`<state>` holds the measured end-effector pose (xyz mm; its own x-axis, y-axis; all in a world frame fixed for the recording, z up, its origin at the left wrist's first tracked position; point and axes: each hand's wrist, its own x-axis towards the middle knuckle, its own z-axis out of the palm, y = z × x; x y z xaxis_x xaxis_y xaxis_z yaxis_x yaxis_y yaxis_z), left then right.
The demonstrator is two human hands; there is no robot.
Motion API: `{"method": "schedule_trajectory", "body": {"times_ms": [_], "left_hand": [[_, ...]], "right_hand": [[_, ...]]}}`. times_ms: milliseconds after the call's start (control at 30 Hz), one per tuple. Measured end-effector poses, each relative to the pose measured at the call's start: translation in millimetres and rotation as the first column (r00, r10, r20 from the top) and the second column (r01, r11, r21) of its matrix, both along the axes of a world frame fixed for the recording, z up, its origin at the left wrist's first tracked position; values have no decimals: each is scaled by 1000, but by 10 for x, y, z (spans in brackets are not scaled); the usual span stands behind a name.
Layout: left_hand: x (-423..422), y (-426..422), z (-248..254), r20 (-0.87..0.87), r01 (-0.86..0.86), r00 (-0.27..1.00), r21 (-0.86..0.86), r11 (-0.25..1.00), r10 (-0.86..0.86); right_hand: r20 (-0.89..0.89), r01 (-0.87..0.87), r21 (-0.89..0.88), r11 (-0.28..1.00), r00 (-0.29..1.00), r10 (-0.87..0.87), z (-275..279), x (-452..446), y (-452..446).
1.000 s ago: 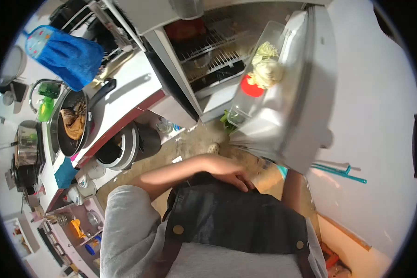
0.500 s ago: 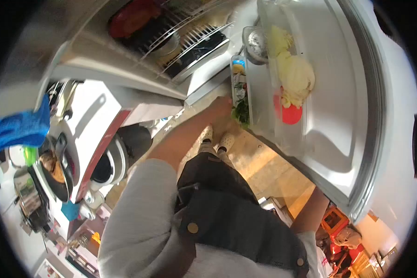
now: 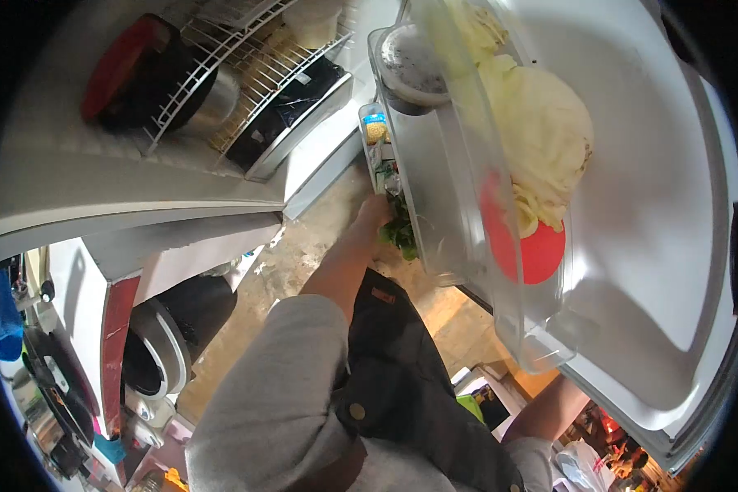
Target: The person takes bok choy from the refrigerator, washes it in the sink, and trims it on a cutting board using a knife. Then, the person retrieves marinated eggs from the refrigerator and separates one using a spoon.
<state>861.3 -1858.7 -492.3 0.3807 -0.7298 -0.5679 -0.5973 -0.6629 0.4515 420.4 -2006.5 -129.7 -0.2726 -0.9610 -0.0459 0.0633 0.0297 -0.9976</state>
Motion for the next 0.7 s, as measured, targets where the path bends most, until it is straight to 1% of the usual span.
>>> {"method": "schedule_trajectory", "body": {"times_ms": [100, 133, 167, 233, 267, 333, 400, 500, 600, 700], "left_hand": [[-78, -32, 283, -294, -94, 950, 54, 994, 105], [-109, -22, 67, -182, 23, 983, 0, 1000, -22], [-140, 7, -137, -60, 146, 987, -40, 988, -148], [-192, 23, -240, 77, 129, 989, -81, 988, -123], [-271, 33, -256, 86, -13, 996, -103, 995, 22], [-385, 32, -118, 81, -210, 972, -118, 971, 220], [-407, 7, 240, 65, -327, 940, -102, 940, 334], [-414, 55, 596, 38, -378, 924, -67, 923, 381], [-395, 178, 853, 51, -242, 968, -71, 968, 246], [-418, 340, 1178, 36, -251, 965, -183, 951, 261]], "right_hand": [[-21, 2, 13, 1000, 1000, -2, -23, -57, -34], [-25, 3, 20, 1000, 1000, -3, -14, -67, -54], [-26, 2, 25, 1000, 1000, -1, -22, -75, -59], [-24, 2, 33, 999, 1000, -1, -31, -99, -80], [-17, 3, 30, 1000, 1000, -3, -24, -106, -106], [-23, 8, 42, 999, 1000, -7, -12, -145, -73], [-23, 12, 48, 999, 1000, -11, 9, -164, -89], [-16, 9, 62, 998, 1000, -8, 49, -188, -127], [-7, 1, 75, 997, 1000, 0, 89, -164, -156], [5, -17, 73, 997, 1000, 17, 157, -92, -211]]}}
